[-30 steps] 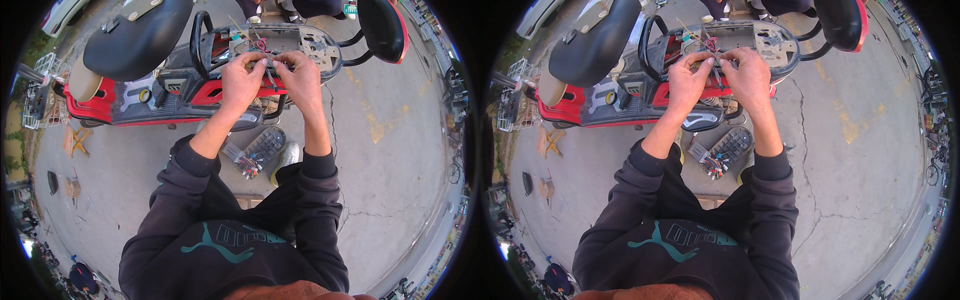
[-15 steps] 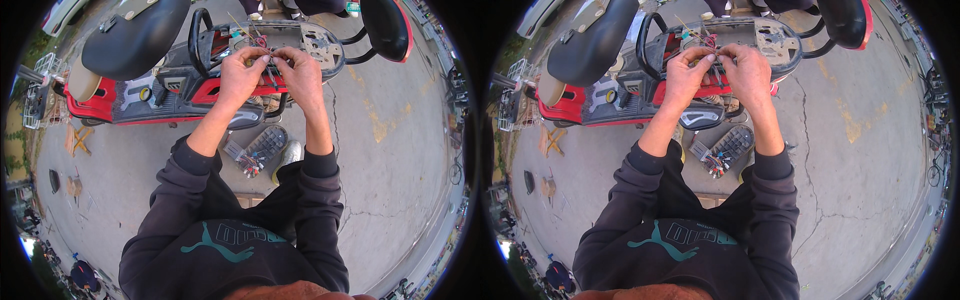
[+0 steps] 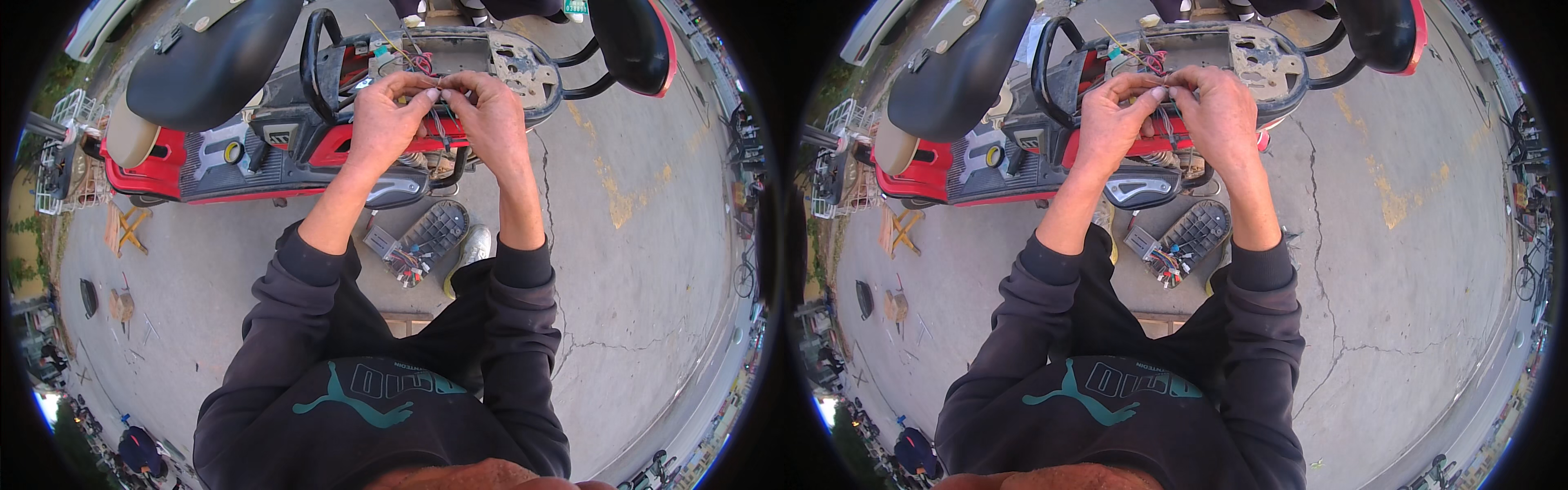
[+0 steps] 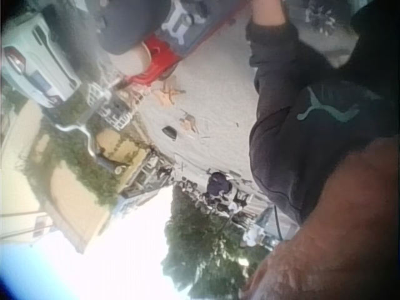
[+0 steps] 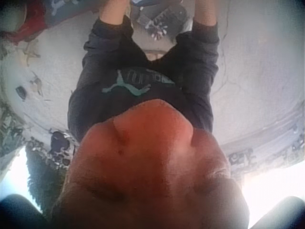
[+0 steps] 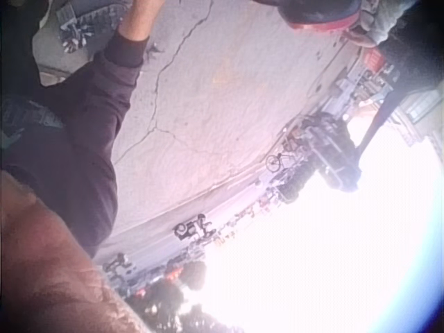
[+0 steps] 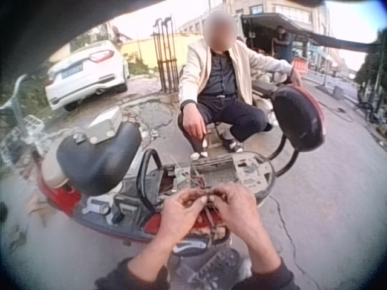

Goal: The person repairs the wiring of a red electric scooter. They strip wire ends, twist them together, and wrap the connections with electrical tape. The person uses pliers and electrical tape to complete the repair.

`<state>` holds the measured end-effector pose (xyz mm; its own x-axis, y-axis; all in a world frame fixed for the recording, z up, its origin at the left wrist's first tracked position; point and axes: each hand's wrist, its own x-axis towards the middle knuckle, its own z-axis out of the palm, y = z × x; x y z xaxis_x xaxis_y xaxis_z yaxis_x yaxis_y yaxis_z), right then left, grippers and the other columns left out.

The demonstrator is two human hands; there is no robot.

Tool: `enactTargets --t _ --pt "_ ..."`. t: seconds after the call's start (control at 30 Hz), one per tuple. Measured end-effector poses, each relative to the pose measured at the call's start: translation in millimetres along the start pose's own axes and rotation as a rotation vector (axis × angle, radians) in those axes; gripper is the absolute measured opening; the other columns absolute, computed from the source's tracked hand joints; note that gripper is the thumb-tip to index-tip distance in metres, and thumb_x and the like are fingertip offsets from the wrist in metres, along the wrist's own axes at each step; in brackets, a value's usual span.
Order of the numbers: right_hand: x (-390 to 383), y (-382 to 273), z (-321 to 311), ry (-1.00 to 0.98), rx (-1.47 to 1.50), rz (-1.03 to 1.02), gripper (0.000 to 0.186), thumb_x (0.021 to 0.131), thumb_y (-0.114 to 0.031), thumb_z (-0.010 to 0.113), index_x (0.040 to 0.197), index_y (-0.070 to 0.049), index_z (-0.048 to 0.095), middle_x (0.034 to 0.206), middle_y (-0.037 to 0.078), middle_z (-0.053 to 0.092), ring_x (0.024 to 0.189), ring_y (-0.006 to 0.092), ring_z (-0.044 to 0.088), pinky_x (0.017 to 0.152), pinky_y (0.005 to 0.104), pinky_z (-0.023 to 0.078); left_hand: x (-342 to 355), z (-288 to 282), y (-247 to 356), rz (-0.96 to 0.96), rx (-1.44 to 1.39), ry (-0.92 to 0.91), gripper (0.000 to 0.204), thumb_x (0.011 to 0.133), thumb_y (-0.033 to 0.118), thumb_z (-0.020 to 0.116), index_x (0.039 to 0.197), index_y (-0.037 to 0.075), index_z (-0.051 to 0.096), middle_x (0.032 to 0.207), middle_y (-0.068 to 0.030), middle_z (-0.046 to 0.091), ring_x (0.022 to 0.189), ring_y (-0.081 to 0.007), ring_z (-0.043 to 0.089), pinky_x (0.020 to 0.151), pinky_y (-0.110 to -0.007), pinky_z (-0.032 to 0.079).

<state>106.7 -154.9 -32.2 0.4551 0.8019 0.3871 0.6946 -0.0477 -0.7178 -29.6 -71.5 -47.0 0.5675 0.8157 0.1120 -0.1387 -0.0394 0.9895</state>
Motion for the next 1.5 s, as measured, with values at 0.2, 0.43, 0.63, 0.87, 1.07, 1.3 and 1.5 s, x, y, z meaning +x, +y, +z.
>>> enactTargets --t 0.2,0.43,0.63,0.87,1.07,1.3,1.5 --pt "0 -1 -3 -0.007 -0.012 -0.01 0.017 0.088 -0.016 0.069 0.1 -0.008 0.078 0.091 0.015 0.073 0.091 0.0355 0.067 0.081 0.0446 0.052 1 0 -4 0.017 0.022 0.013 0.017 0.093 0.009 0.073 0.107 -0.001 0.072 0.088 -0.0046 0.071 0.054 -0.006 0.057 0.048 -0.022 0.045" --pt "1 -3 -5 -0.035 -0.05 -0.011 0.018 0.088 -0.014 0.069 0.102 -0.005 0.076 0.087 0.013 0.071 0.083 0.0284 0.063 0.075 0.0403 0.05 -1 1 0 0.024 0.065 0.022 0.016 0.094 0.009 0.07 0.107 -0.002 0.071 0.088 -0.0045 0.071 0.054 -0.0059 0.057 0.049 -0.022 0.046" --pt "2 -1 -8 -0.1 0.081 -0.004 0.021 0.094 -0.016 0.069 0.104 0.002 0.073 0.08 0.005 0.068 0.069 0.0096 0.054 0.063 0.0286 0.046 0 3 -3 0.088 0.09 0.038 0.014 0.095 0.008 0.069 0.106 -0.001 0.071 0.087 -0.0031 0.07 0.055 -0.0048 0.057 0.049 -0.021 0.046" --pt "19 -4 -12 -0.201 0.253 0.167 0.025 0.091 -0.02 0.069 0.098 0.004 0.074 0.076 0.01 0.071 0.068 0.0153 0.063 0.065 0.0326 0.05 -2 5 -9 0.357 0.335 0.128 0.009 0.094 0.005 0.07 0.099 -0.001 0.071 0.083 -0.0011 0.07 0.056 -0.0025 0.057 0.049 -0.022 0.044" --pt "41 -19 -18 -0.338 0.433 0.428 0.017 0.086 -0.015 0.071 0.086 0.002 0.072 0.078 0.0 0.062 0.077 0.0082 0.052 0.071 0.0262 0.04 5 -2 -10 0.875 0.679 0.22 0.014 0.083 -0.002 0.072 0.095 0.005 0.071 0.085 -0.0127 0.071 0.071 -0.0297 0.069 0.059 -0.033 0.053" --pt "50 -11 -24 -0.424 0.139 0.236 0.019 0.091 -0.016 0.069 0.088 0.003 0.069 0.079 -0.003 0.059 0.073 0.0051 0.047 0.064 0.0243 0.04 4 -6 -4 0.124 -0.006 -0.075 0.016 0.095 0.005 0.064 0.109 -0.001 0.069 0.092 -0.0075 0.074 0.064 -0.0161 0.069 0.055 -0.031 0.054" --pt "52 -15 -27 -0.452 0.02 0.119 0.019 0.092 -0.015 0.07 0.092 0.004 0.068 0.08 -0.002 0.062 0.075 0.0057 0.05 0.067 0.0239 0.043 6 -17 10 -0.089 -0.041 -0.161 0.024 0.096 0.017 0.071 0.111 -0.001 0.068 0.087 -0.0042 0.071 0.061 -0.0088 0.066 0.05 -0.024 0.051"
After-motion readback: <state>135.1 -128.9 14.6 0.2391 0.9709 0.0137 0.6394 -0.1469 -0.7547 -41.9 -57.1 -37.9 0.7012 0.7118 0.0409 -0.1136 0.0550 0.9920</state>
